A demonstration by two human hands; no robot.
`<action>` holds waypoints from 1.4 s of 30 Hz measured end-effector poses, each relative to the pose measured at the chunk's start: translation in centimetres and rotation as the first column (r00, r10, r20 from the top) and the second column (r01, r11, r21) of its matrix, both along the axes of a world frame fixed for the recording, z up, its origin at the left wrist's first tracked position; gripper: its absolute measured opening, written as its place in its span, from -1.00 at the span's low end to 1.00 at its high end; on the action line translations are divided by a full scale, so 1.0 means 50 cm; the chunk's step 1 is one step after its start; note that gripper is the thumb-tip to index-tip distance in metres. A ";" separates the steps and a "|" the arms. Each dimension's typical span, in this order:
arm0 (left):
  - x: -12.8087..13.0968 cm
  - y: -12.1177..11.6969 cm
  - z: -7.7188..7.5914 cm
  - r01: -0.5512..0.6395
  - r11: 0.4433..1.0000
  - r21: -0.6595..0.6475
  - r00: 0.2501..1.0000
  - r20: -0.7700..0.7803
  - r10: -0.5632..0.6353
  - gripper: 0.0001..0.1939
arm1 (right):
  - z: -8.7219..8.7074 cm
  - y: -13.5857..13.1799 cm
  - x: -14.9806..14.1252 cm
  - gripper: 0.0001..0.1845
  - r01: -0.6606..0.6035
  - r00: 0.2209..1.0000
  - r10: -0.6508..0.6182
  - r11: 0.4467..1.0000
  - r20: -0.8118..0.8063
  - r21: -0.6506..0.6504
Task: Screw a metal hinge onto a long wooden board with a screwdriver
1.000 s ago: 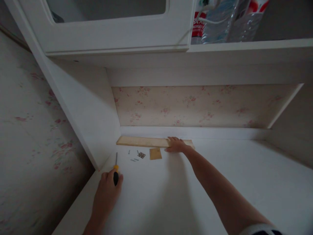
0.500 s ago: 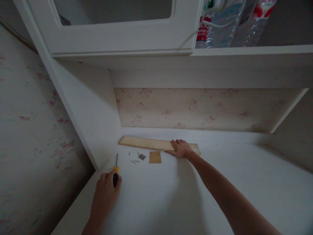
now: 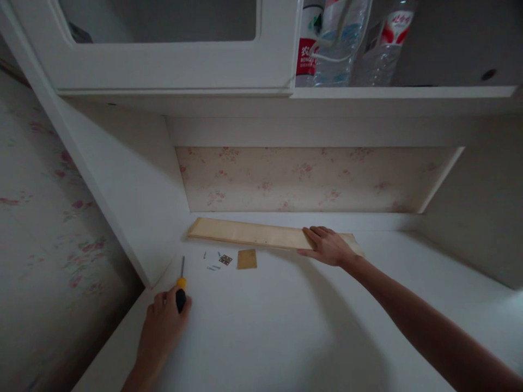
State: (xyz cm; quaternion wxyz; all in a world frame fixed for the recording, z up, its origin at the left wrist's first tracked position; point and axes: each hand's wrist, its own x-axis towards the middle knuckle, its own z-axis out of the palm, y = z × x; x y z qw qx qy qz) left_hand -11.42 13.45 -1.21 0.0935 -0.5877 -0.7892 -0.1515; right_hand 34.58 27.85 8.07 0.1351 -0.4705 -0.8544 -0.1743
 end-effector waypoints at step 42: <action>-0.002 0.000 0.015 -0.051 0.989 -0.140 0.953 0.290 0.090 -0.42 | -0.165 -0.195 0.236 -0.23 -0.055 0.998 0.046 0.977 -0.047 -0.206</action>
